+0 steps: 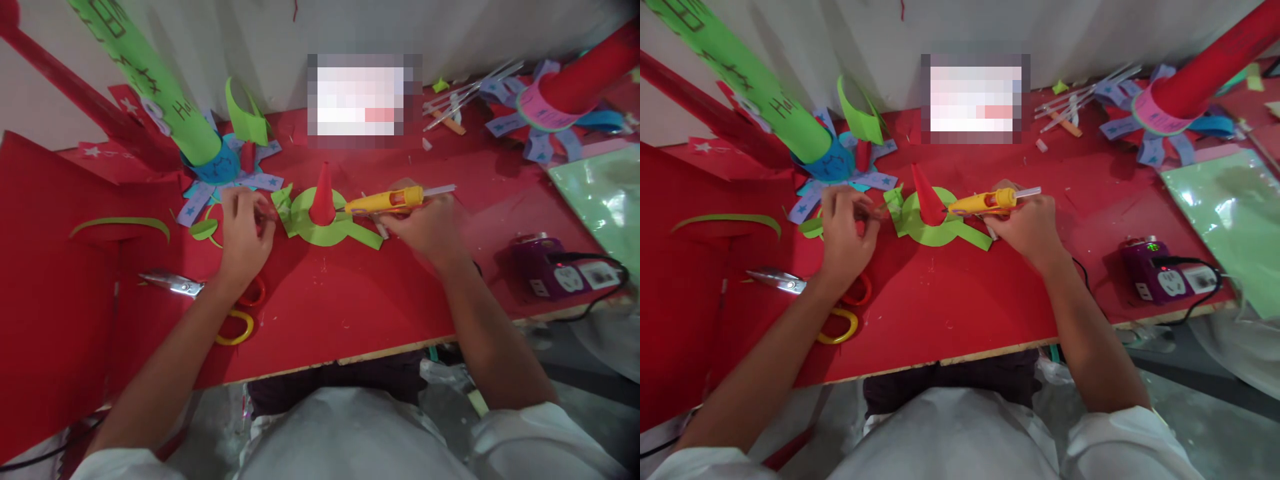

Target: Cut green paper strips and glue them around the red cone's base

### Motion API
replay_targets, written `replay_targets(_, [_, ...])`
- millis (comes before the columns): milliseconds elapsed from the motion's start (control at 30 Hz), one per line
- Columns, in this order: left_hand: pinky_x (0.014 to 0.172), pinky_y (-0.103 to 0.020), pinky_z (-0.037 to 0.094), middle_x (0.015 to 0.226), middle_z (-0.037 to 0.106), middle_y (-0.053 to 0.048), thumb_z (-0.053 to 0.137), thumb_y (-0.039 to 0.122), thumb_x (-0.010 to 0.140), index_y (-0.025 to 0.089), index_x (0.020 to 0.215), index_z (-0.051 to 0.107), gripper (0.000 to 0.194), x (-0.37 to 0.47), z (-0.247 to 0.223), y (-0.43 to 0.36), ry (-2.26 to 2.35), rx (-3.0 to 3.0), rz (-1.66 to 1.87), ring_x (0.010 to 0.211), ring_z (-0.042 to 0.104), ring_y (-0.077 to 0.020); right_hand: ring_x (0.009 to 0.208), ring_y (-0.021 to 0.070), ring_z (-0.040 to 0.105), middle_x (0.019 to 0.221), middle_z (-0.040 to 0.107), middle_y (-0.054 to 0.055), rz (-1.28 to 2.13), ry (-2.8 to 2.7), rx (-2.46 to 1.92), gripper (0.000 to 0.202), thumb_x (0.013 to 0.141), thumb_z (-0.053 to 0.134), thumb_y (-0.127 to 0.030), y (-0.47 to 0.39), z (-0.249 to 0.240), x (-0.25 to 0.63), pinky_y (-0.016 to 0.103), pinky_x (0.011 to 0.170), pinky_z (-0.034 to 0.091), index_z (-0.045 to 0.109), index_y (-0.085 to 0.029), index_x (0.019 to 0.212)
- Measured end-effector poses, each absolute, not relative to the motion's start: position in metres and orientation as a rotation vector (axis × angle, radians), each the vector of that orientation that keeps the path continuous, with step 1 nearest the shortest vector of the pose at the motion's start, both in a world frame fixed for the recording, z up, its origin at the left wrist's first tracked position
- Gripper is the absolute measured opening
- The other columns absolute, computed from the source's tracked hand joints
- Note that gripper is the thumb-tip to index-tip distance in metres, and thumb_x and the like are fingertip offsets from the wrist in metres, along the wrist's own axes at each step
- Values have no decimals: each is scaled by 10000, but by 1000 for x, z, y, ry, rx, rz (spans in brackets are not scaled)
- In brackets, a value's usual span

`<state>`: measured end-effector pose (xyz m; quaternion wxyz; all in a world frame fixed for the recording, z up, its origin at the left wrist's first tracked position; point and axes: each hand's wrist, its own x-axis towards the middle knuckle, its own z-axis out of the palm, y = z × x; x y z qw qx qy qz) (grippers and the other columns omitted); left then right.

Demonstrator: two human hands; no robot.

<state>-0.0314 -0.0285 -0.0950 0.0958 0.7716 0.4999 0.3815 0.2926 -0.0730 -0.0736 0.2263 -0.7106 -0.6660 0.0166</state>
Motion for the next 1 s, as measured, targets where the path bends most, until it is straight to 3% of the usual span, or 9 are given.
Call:
replay_targets(100, [855,-397,619,1193,565,-102,589,159,969,228,1055,596,110,-27,-94,-33,1389,2344,1093,997,636,-205,691,306,673,657,685,73,46,-1843,-1965,234,798,701,-488,-72,-76,293,366,602,352,691,-262,857])
replay_targets(200, [894,-392,619,1235,582,-96,559,121,970,240,1103,622,189,-26,-95,-33,1371,2394,1065,991,648,-188,696,301,677,689,703,76,50,-1847,-1961,242,802,709,-488,-71,-76,294,364,610,362,698,-257,873])
replay_targets(400, [1007,-418,601,1374,588,-106,515,51,935,279,1287,633,435,-31,-100,-29,1524,2381,965,1182,656,-233,694,294,680,719,723,69,78,-1837,-1956,263,799,723,-497,-74,-69,292,364,616,365,707,-258,907])
replay_targets(567, [1017,-448,593,1308,623,-108,593,152,967,282,1291,657,354,-32,-103,-26,1570,2351,884,1138,669,-252,704,307,674,694,716,67,110,-1830,-1957,224,792,728,-487,-75,-67,291,371,607,374,693,-279,868])
replay_targets(667, [1025,-468,585,1282,642,-109,604,120,939,274,1279,672,380,-32,-102,-26,1529,2350,896,1156,667,-271,717,310,675,693,710,69,136,-1819,-1951,212,793,718,-473,-74,-68,291,377,608,388,686,-278,867])
replay_targets(867, [936,-396,578,1107,681,-84,546,157,997,247,1181,725,272,-31,-97,-30,1519,2394,913,1047,686,-238,718,307,677,709,701,77,170,-1807,-1936,226,792,716,-483,-72,-71,292,381,624,403,663,-266,829])
replay_targets(1000, [930,-395,550,1144,682,-83,539,129,984,262,1310,667,375,-29,-92,-33,1568,2408,895,1036,681,-243,706,300,677,713,703,70,182,-1806,-1916,226,795,711,-481,-72,-70,292,381,634,416,665,-266,848])
